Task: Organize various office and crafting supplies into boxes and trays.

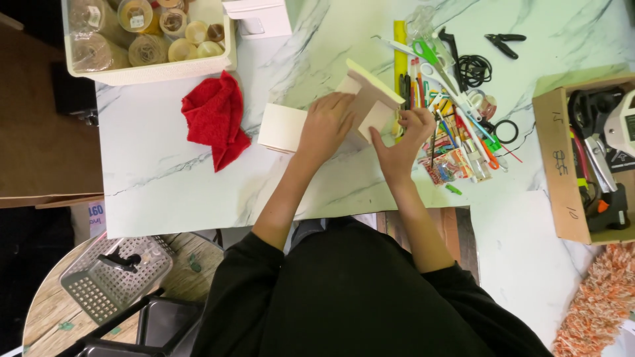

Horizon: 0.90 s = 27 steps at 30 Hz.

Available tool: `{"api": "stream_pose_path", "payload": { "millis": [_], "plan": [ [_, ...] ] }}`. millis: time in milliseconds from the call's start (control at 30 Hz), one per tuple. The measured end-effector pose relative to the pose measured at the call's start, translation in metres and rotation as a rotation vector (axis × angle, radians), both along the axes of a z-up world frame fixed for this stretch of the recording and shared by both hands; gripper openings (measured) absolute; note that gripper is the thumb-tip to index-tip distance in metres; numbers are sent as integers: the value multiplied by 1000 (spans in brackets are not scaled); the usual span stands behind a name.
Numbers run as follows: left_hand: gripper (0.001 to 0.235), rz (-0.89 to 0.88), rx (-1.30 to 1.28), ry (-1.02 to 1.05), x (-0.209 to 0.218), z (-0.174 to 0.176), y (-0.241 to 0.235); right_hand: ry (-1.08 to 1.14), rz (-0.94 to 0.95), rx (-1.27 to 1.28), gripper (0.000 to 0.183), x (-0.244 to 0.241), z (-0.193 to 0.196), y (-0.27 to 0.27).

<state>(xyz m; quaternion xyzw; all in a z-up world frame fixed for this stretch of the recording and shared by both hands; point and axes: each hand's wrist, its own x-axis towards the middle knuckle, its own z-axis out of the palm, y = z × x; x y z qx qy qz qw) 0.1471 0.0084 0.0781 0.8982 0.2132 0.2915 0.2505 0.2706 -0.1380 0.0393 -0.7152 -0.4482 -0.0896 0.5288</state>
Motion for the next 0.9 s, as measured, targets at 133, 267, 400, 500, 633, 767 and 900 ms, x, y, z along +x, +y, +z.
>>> {"api": "stream_pose_path", "payload": {
  "millis": [133, 267, 400, 500, 633, 767, 900],
  "plan": [
    [30, 9, -19, -4, 7, -15, -1, -62, 57, 116, 78, 8, 15, -1],
    [25, 61, -217, -50, 2, -12, 5, -5, 217, -47, 67, 9, 9, -10],
    [37, 103, -550, -35, -4, 5, 13, 58, 246, -120, 48, 2, 15, -7],
    [52, 104, -690, -91, -7, 29, 11, 137, 259, -97, 37, 0, 19, 1],
    [48, 44, -644, -79, -14, 22, 19, 145, 281, -96, 31, 3, 24, 6],
    [44, -49, -457, -17, -16, 21, 20, 87, 255, -133, 28, 13, 24, 5],
    [49, -105, -407, 19, -18, 25, 17, 178, 219, -216, 26, 30, 18, 1]
  ]
}}
